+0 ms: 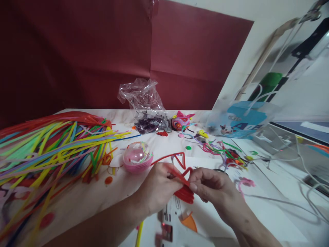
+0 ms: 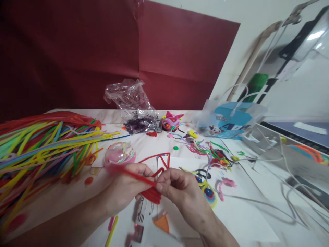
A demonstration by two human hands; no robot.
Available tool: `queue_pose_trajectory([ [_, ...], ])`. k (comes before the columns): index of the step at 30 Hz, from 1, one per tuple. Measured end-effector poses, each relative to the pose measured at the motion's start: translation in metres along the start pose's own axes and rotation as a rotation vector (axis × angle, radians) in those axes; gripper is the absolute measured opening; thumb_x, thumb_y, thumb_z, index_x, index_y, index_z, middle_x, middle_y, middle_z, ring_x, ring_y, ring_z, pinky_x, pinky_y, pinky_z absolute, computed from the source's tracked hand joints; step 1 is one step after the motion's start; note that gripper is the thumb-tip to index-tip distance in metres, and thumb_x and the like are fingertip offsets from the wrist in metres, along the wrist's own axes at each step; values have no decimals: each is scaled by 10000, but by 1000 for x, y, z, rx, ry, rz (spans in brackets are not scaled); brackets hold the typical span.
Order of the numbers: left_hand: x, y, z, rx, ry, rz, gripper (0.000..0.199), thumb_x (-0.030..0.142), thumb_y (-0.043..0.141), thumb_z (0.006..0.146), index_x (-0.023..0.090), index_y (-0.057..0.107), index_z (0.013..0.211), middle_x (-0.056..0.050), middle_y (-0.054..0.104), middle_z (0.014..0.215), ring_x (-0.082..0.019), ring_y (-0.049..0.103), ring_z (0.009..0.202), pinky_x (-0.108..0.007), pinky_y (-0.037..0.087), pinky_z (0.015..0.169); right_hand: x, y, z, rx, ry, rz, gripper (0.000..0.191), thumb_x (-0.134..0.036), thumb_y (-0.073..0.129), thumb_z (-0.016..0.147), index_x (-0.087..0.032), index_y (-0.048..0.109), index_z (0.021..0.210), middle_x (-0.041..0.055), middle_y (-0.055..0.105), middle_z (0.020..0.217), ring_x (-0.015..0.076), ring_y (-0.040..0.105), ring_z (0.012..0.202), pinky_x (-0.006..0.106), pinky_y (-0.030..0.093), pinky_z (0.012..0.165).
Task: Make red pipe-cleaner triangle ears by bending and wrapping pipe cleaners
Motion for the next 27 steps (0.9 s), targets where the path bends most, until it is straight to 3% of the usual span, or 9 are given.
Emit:
queue_pose_trajectory([
  [9, -3, -1, 0, 9, 20, 55, 111, 138, 586, 656, 142, 527, 562, 66, 450, 433, -46, 367, 392, -177, 271, 395, 1, -1, -2, -5, 22, -173, 307, -415, 677, 727, -160, 547, 616, -60, 399, 518, 76, 296, 483, 188, 280, 449],
  [16, -6, 1, 1, -1, 112, 32, 102, 147, 566, 676, 145, 527, 583, 25, 535, 548, -92, 492, 509, -204, 357, 473, 2, -1, -3, -11, 51, -376, 356, -482, 591, 769, -145, 562, 659, 11, 535, 630, 128, 428, 587, 237, 347, 532],
  [19, -2, 1, 0, 33, 117, 4, 116, 109, 573, 655, 147, 537, 552, 39, 524, 503, -84, 488, 481, -195, 365, 463, 3, -6, -1, 55, 55, -324, 332, -456, 643, 731, -147, 580, 630, -6, 518, 570, 109, 406, 530, 222, 327, 487],
  [23, 1, 0, -1, 76, 49, -101, 126, 65, 563, 650, 143, 539, 555, 57, 513, 428, -46, 403, 363, -165, 290, 371, 3, -22, 0, 248, 7, -142, 286, -424, 701, 685, -159, 602, 652, -42, 464, 504, 81, 346, 457, 195, 271, 418],
  [25, 4, 0, -2, 96, 45, -153, 121, 64, 559, 662, 139, 542, 568, 49, 535, 436, -42, 410, 360, -155, 277, 361, 4, -22, 1, 246, 9, -111, 285, -416, 691, 705, -157, 596, 631, -39, 464, 503, 81, 356, 460, 194, 278, 424],
  [27, 5, 1, -2, 88, 47, -193, 135, 77, 559, 675, 140, 530, 560, 42, 545, 442, -45, 431, 368, -151, 277, 362, 6, -16, 2, 154, 31, -122, 309, -415, 668, 732, -148, 588, 598, -29, 473, 516, 85, 370, 477, 198, 286, 436],
])
Point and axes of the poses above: each hand's wrist, its own z-axis towards the middle knuckle, its own y-axis out of the palm, x = y × z, the point moved 6 cm from there along z, towards the middle knuckle
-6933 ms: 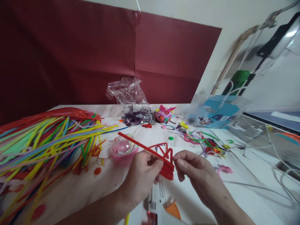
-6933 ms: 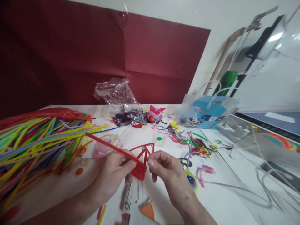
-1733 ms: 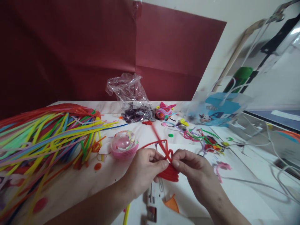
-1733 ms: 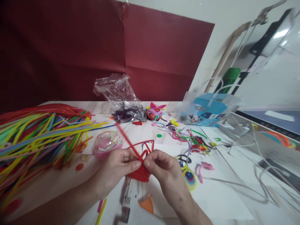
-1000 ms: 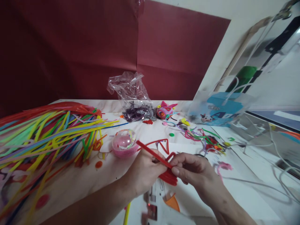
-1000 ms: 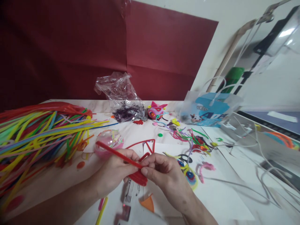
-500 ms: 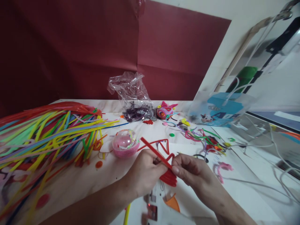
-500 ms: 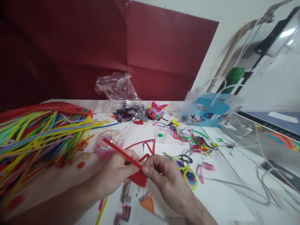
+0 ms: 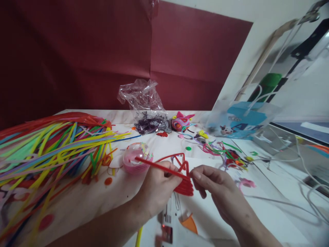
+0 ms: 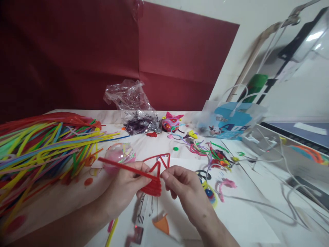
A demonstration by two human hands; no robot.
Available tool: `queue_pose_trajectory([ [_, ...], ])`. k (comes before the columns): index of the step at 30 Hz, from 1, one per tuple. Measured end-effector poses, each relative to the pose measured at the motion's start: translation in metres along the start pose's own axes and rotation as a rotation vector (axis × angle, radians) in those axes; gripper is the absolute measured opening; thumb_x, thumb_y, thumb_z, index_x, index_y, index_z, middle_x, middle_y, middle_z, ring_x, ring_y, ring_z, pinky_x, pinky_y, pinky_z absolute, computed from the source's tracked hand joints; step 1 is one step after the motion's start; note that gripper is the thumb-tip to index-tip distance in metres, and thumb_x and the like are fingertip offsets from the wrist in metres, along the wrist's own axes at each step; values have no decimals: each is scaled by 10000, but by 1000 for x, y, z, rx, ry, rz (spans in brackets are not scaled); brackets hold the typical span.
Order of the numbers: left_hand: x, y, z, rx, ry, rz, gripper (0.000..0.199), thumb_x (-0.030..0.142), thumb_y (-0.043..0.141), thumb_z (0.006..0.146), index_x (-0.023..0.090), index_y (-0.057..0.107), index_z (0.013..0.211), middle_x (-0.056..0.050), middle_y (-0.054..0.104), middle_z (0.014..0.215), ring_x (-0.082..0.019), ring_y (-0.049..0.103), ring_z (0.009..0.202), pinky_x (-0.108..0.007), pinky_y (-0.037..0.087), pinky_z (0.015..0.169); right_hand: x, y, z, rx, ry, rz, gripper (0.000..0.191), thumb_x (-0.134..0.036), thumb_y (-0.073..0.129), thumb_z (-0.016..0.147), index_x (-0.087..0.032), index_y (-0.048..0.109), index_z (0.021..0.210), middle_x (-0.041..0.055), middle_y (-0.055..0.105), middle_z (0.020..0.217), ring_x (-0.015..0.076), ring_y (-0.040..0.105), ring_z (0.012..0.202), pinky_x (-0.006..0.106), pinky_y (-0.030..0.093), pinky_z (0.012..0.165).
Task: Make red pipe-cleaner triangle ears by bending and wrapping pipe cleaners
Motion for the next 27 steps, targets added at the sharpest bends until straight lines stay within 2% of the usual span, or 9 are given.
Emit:
queue_pose_trajectory([
  [2, -1, 0, -1, 4, -7, -15, 136, 96, 561, 683, 147, 518, 564, 42, 546, 452, -54, 455, 383, -153, 290, 369, 1, 7, -1, -77, 16, -20, 331, -431, 654, 741, -142, 586, 594, -25, 474, 527, 86, 367, 484, 201, 280, 436],
  [4, -2, -1, -1, 11, 19, 27, 121, 117, 573, 679, 152, 521, 574, 46, 539, 475, -67, 481, 419, -162, 332, 396, 2, 10, -1, -100, 27, -43, 349, -452, 652, 735, -139, 580, 597, -32, 458, 521, 84, 346, 480, 201, 264, 431],
  [7, -1, -4, -2, 38, 90, 134, 108, 118, 569, 674, 156, 532, 580, 53, 507, 497, -75, 481, 470, -174, 365, 445, 5, 11, -2, -101, 32, -67, 372, -471, 640, 738, -142, 560, 584, -41, 431, 509, 84, 326, 473, 204, 247, 426],
  [11, 0, -3, -3, 18, 132, 212, 98, 131, 548, 695, 157, 548, 601, 54, 487, 503, -77, 450, 475, -183, 361, 459, 5, 11, -3, -94, 25, -74, 376, -471, 621, 755, -146, 550, 580, -43, 418, 507, 87, 315, 470, 213, 237, 426],
  [18, -1, 1, -5, -17, 108, 151, 99, 140, 554, 705, 162, 536, 610, 42, 530, 540, -89, 509, 522, -184, 400, 503, 3, 12, -4, -103, 26, -88, 397, -487, 616, 752, -154, 517, 559, -39, 413, 505, 91, 317, 474, 222, 232, 435],
  [24, -1, 0, -3, -3, 135, 227, 74, 154, 556, 714, 149, 581, 644, 7, 591, 602, -121, 551, 590, -210, 430, 538, 2, 13, -6, -92, 14, -127, 415, -494, 602, 761, -154, 508, 544, -39, 413, 486, 89, 316, 466, 225, 228, 433],
  [27, -3, 2, -2, -46, 121, 191, 85, 158, 543, 728, 139, 587, 658, -23, 627, 649, -144, 580, 616, -237, 453, 565, 2, 12, -6, -89, 18, -141, 404, -488, 598, 766, -153, 513, 558, -39, 422, 491, 91, 326, 468, 223, 239, 435],
])
Point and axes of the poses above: each hand's wrist, its own z-axis towards the middle knuckle, its own y-axis out of the palm, x = y × z, the point moved 6 cm from there along z, towards the middle knuckle
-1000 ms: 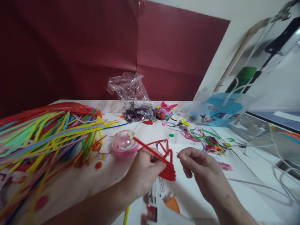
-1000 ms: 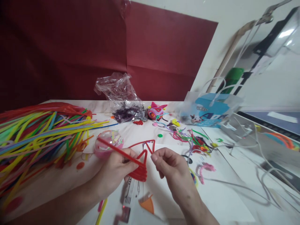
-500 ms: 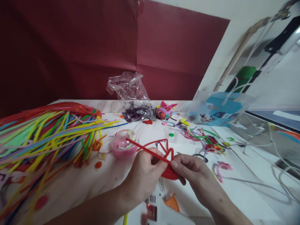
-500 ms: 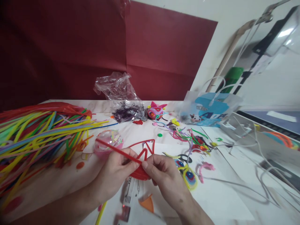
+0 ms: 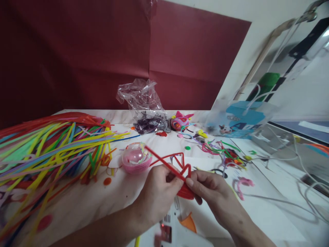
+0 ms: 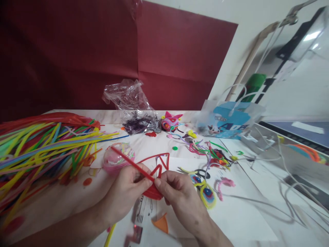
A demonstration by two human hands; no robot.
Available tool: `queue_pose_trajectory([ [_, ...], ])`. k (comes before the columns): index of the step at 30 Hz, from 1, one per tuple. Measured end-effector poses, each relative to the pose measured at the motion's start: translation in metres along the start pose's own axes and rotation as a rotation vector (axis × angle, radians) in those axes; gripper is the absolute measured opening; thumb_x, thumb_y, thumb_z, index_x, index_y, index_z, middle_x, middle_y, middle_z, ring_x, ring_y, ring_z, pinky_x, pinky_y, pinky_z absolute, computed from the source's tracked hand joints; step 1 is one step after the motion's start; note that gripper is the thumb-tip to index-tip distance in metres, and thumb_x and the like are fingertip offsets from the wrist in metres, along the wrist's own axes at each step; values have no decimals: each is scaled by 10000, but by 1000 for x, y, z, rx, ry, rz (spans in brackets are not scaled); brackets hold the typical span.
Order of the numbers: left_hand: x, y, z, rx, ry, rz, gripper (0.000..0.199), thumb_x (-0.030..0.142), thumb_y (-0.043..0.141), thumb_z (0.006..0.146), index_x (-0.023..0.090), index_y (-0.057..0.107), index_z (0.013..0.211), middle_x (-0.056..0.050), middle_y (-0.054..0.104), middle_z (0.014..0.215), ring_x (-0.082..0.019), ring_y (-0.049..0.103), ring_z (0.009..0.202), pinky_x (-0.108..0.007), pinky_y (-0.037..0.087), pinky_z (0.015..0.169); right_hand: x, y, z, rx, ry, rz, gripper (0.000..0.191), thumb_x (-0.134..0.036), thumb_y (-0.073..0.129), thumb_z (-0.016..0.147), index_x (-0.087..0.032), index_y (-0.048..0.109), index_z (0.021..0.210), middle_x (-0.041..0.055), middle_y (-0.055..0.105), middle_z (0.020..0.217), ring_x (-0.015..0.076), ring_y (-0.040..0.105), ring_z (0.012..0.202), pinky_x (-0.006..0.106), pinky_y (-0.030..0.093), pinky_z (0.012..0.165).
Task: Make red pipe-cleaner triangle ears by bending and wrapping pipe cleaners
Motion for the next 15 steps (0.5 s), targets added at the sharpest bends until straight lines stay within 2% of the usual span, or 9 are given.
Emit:
queue_pose_trajectory([
  [2, -2, 1, 0, -24, -10, -36, 87, 165, 546, 733, 132, 594, 668, -42, 644, 674, -159, 597, 630, -254, 466, 582, 0, 0, 0, -2, 2, -15, 404, -486, 594, 771, -154, 511, 557, -39, 424, 488, 92, 332, 468, 223, 238, 435],
  [8, -6, -3, 0, 46, -51, -15, 77, 201, 612, 695, 130, 596, 669, -39, 634, 659, -161, 588, 619, -259, 456, 582, -3, 0, 1, -1, 15, -29, 426, -524, 602, 737, -156, 514, 542, -34, 431, 479, 97, 353, 461, 225, 257, 438],
  [15, -2, -2, 0, 11, -7, 68, 138, 227, 552, 728, 141, 544, 621, -2, 557, 601, -125, 513, 578, -236, 397, 541, -1, -3, 0, 37, 18, -34, 427, -525, 626, 714, -155, 524, 526, -38, 429, 452, 92, 343, 441, 224, 246, 428],
])
Point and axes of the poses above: each hand's wrist, its own z-axis towards the middle knuckle, its own y-axis out of the palm, x = y × z, the point moved 6 cm from there along z, towards the middle knuckle
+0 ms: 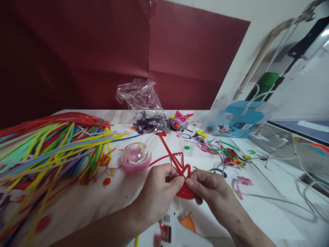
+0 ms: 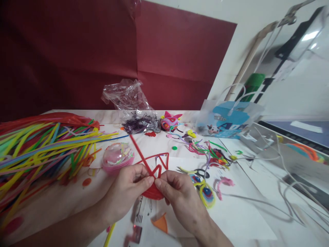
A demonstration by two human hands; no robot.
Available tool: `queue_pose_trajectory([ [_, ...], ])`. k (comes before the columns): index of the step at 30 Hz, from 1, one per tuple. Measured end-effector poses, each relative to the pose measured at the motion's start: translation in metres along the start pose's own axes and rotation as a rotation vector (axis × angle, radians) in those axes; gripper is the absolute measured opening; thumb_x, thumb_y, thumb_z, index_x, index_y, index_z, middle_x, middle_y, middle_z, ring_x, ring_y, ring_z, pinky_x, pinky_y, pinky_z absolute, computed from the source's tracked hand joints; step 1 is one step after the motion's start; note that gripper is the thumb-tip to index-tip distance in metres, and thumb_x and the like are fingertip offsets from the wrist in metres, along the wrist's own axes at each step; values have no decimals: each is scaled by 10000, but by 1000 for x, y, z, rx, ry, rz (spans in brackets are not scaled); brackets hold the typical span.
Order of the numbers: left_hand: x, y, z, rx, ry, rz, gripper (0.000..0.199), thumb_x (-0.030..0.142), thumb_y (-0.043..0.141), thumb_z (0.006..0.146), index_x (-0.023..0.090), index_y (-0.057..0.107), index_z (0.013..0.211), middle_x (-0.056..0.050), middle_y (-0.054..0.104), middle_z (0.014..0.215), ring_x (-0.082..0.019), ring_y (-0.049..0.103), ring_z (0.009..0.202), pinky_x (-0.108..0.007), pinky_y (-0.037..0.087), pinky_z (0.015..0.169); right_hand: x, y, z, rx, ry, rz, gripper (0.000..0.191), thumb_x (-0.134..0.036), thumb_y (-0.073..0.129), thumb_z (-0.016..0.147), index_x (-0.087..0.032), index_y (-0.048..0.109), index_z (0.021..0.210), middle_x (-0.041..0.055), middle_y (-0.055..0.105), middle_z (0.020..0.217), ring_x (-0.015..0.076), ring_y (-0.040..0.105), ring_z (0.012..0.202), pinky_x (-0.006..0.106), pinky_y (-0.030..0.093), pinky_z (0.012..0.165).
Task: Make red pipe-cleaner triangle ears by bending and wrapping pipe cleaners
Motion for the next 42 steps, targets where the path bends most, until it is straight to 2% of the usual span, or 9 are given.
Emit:
queue_pose_trajectory([
  [4, 2, -1, 1, 0, -23, -35, 138, 235, 545, 726, 139, 536, 628, -13, 562, 603, -132, 525, 583, -252, 407, 561, -1, -1, 1, -20, -24, 69, 414, -501, 613, 744, -145, 558, 540, -16, 471, 489, 104, 386, 474, 225, 296, 447],
  [7, 2, -3, 2, 33, -58, -74, 140, 224, 552, 715, 145, 511, 607, -14, 567, 585, -118, 514, 537, -236, 389, 516, -4, -6, 2, -13, -54, 169, 379, -467, 582, 788, -141, 595, 596, 8, 530, 550, 112, 427, 504, 227, 340, 470],
  [10, 0, -3, 3, 37, -78, -99, 147, 242, 555, 717, 145, 509, 617, -16, 574, 576, -113, 507, 507, -222, 360, 469, -5, -9, 2, 0, -46, 218, 299, -420, 654, 745, -141, 628, 642, 3, 548, 563, 104, 435, 501, 215, 348, 465],
  [15, 2, -2, 3, 31, -47, -63, 147, 233, 561, 716, 144, 520, 606, 8, 543, 556, -93, 469, 495, -216, 362, 483, -1, -2, 2, -63, 5, 185, 259, -378, 706, 700, -139, 641, 624, -14, 526, 545, 97, 415, 495, 208, 343, 459],
  [22, -1, 4, -2, -28, -30, -128, 117, 231, 555, 737, 133, 536, 675, -17, 572, 636, -143, 554, 620, -272, 437, 600, 2, -1, 2, -36, -17, 263, 299, -378, 689, 716, -141, 600, 556, -29, 478, 484, 87, 372, 453, 208, 295, 431],
  [27, 1, 2, -2, -18, -24, -103, 126, 211, 560, 735, 132, 533, 639, -6, 561, 600, -120, 531, 573, -243, 420, 551, 0, 0, 2, -66, -46, 226, 297, -362, 669, 749, -135, 600, 570, -26, 490, 492, 84, 384, 467, 211, 306, 451],
  [31, 4, 2, 0, -43, -32, -127, 130, 175, 571, 720, 133, 527, 605, 4, 550, 577, -99, 507, 531, -222, 402, 518, -2, -1, 2, -105, -26, 209, 275, -367, 719, 697, -134, 605, 606, -24, 511, 522, 82, 404, 477, 208, 326, 458],
  [42, 3, 3, -1, -66, -27, -137, 106, 169, 588, 720, 114, 567, 632, -13, 587, 586, -110, 532, 539, -227, 405, 517, -1, -5, 1, -84, 7, 169, 330, -407, 729, 668, -131, 579, 566, -14, 524, 459, 80, 436, 424, 197, 338, 422],
])
Point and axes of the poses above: each hand's wrist, its own z-axis towards the middle knuckle, its own y-axis out of the palm, x = y × z, the point moved 6 cm from there along z, towards the middle knuckle
